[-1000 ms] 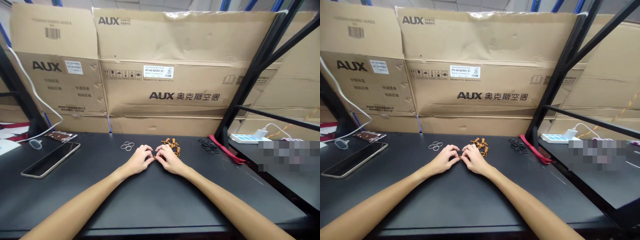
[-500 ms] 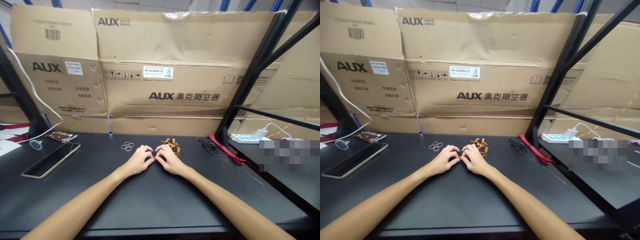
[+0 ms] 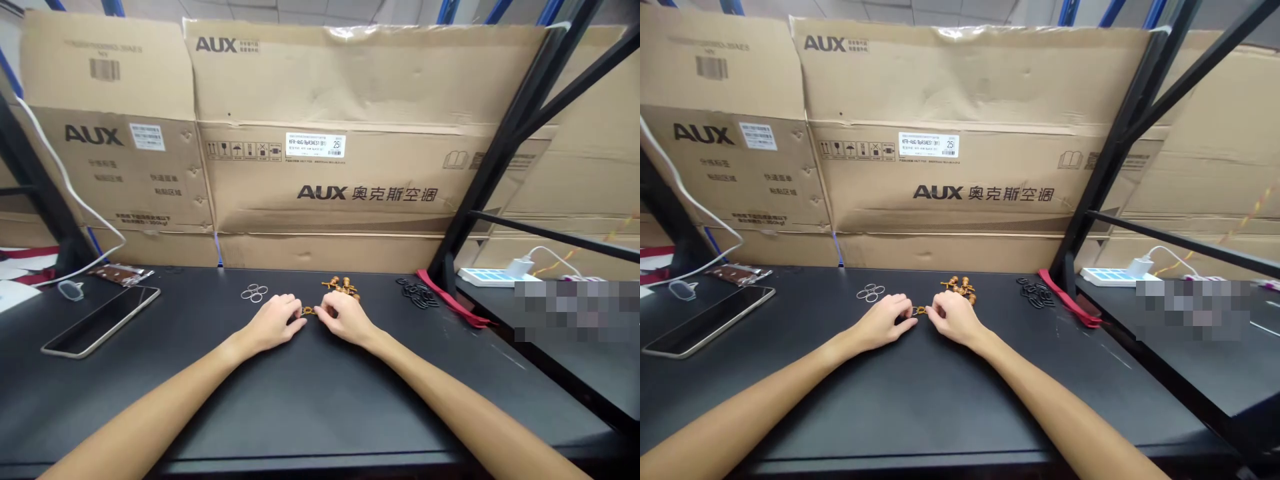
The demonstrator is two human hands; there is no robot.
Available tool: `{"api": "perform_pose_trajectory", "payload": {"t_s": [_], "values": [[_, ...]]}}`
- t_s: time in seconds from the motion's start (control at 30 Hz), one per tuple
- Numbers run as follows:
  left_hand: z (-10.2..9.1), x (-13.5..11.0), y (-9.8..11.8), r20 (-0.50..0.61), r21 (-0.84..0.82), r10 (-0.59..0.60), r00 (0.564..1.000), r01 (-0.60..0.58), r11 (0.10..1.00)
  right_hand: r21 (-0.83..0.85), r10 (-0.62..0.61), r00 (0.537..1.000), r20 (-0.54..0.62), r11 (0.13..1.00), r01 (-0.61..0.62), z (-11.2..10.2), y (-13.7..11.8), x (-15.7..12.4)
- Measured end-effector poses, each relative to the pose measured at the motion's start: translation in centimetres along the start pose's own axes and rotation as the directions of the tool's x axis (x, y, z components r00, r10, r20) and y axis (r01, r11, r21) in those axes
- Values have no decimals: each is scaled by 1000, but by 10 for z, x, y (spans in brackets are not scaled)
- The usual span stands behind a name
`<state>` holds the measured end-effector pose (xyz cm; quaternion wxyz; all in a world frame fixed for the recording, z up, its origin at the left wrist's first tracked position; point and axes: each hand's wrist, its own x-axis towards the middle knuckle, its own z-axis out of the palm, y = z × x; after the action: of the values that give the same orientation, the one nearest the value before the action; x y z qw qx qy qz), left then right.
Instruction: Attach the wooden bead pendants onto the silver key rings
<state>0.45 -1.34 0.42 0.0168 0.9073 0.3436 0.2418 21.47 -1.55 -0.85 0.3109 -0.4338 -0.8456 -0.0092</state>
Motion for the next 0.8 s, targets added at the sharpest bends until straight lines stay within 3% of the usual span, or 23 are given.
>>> {"api": "perform_pose_trajectory", "payload": {"t_s": [0.07,0.17,0.27,0.4,0.8], "values": [[1,-1,1,34,14,25,999,-25,1000,15,-41,995,92,999,40,0,0,-1],[5,-1,-2,13,36,-17,1000,16,999,-12,-71,992,102,997,72,4,2,-2],[10,-1,-10,40,62,-96,995,94,994,-19,-23,989,145,999,26,8,8,-2],[12,-1,-16,73,86,-113,991,107,991,-15,13,977,211,1000,-10,10,12,-2],[15,-2,-16,41,82,-98,994,95,992,-6,13,979,202,1000,-12,13,15,-3]]}}
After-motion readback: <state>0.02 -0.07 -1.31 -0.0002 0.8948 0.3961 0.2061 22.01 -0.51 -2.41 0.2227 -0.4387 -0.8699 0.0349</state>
